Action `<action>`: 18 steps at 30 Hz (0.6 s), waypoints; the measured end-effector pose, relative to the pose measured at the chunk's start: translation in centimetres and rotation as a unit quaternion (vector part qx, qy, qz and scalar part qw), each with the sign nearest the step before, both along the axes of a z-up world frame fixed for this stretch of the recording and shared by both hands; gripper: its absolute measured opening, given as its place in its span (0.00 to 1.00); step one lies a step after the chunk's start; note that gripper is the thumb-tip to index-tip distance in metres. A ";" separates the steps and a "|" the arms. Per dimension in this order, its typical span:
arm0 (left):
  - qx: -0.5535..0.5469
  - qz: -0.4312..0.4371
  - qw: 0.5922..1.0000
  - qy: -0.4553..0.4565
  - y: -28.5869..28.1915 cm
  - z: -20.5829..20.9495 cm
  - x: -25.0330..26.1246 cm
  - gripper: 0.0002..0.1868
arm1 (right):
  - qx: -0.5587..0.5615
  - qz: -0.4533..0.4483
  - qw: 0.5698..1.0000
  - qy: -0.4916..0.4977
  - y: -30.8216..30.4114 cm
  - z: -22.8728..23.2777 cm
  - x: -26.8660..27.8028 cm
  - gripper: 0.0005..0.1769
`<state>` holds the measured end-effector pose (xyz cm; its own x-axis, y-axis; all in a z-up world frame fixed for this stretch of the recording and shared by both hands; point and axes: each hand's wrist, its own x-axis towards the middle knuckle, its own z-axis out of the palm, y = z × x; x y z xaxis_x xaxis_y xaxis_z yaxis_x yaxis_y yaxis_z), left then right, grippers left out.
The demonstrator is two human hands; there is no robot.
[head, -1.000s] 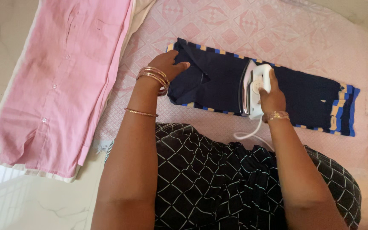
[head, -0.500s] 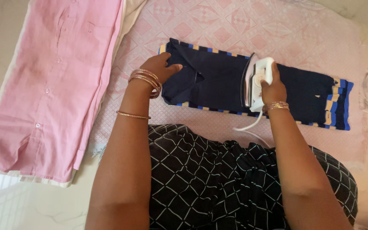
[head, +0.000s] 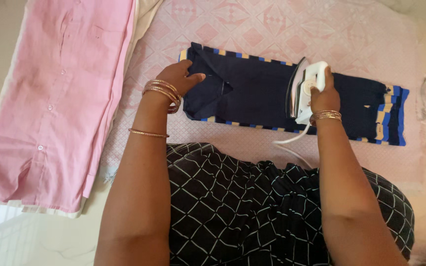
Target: The person irons a dark blue garment with a striped border, then switches to a cream-colored garment. They use a white electric iron and smooth the fabric with their hands. The garments are laid on a patterned mat on the floor.
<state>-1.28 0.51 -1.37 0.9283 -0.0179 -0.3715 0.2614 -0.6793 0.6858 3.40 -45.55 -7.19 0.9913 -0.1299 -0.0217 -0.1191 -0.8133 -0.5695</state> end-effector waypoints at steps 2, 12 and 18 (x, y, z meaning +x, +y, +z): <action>-0.003 0.001 1.000 -0.006 0.4 -0.3 -0.3 0.42 | -0.033 -0.014 0.999 0.031 -0.6 -0.1 -0.1 0.44; 0.010 0.000 1.000 0.022 -0.9 0.3 0.8 0.41 | -0.015 -0.045 0.998 0.050 -4.6 0.0 -6.8 0.44; 0.007 -0.003 1.000 0.026 -0.5 0.1 0.0 0.42 | -0.078 0.013 0.996 -0.048 -7.7 -2.6 0.1 0.45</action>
<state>-1.25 0.02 -1.29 0.9072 -0.0174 -0.4202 0.2930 -0.6907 0.6612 3.47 -53.27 -9.77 0.9910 -0.0979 0.0913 -0.0476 -0.8952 -0.4431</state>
